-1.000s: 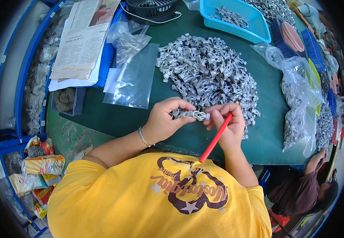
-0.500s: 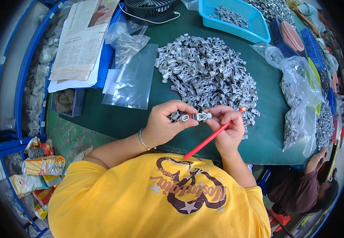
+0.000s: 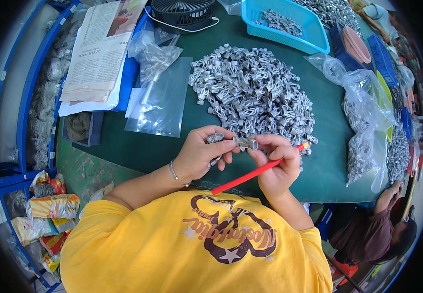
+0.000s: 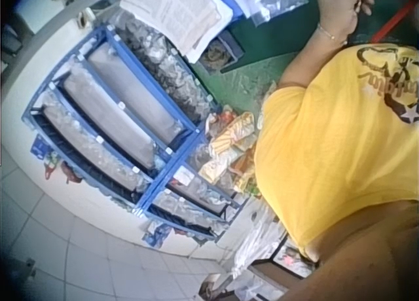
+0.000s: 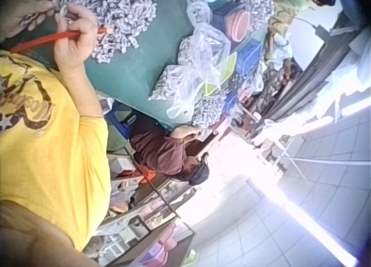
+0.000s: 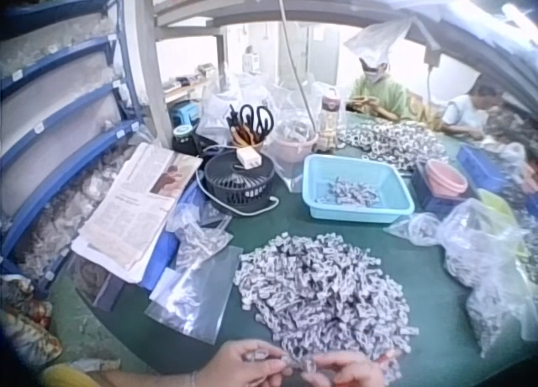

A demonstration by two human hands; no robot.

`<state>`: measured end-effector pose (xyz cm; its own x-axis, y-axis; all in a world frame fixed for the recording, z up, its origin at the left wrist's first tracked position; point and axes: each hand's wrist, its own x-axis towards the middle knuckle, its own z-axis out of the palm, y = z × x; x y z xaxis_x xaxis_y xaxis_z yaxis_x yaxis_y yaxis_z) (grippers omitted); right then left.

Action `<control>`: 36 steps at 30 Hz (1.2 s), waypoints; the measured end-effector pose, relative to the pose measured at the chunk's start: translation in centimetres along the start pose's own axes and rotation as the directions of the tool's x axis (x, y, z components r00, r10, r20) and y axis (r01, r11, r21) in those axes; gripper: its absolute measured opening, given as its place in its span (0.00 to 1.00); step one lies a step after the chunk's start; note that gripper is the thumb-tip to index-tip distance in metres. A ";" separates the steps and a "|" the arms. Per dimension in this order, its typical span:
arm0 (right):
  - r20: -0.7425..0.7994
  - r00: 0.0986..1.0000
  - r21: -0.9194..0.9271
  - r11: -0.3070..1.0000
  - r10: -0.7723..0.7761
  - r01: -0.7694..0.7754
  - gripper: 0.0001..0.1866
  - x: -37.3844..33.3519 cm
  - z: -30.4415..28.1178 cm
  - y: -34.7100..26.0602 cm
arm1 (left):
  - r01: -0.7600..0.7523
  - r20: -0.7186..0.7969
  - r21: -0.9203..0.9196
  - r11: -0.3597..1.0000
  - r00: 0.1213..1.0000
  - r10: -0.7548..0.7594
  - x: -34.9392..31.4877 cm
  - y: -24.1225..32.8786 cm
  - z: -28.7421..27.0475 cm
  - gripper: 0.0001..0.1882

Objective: The person assembles small metal components by hand, picking them up from a pile and joining them together.

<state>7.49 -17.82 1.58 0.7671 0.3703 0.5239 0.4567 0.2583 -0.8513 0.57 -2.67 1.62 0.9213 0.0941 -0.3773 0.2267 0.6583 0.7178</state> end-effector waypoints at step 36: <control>-0.044 0.946 0.099 0.944 0.320 -0.314 0.21 0.7 -1.4 0.8 | -0.273 0.126 0.432 0.859 0.962 0.243 -0.5 0.3 0.0 0.07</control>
<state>9.07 -18.63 1.26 0.8920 0.3934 0.2224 0.1454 0.2162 -0.9655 0.18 -2.48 2.04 0.9810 0.1560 -0.1150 0.0796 0.2169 0.9729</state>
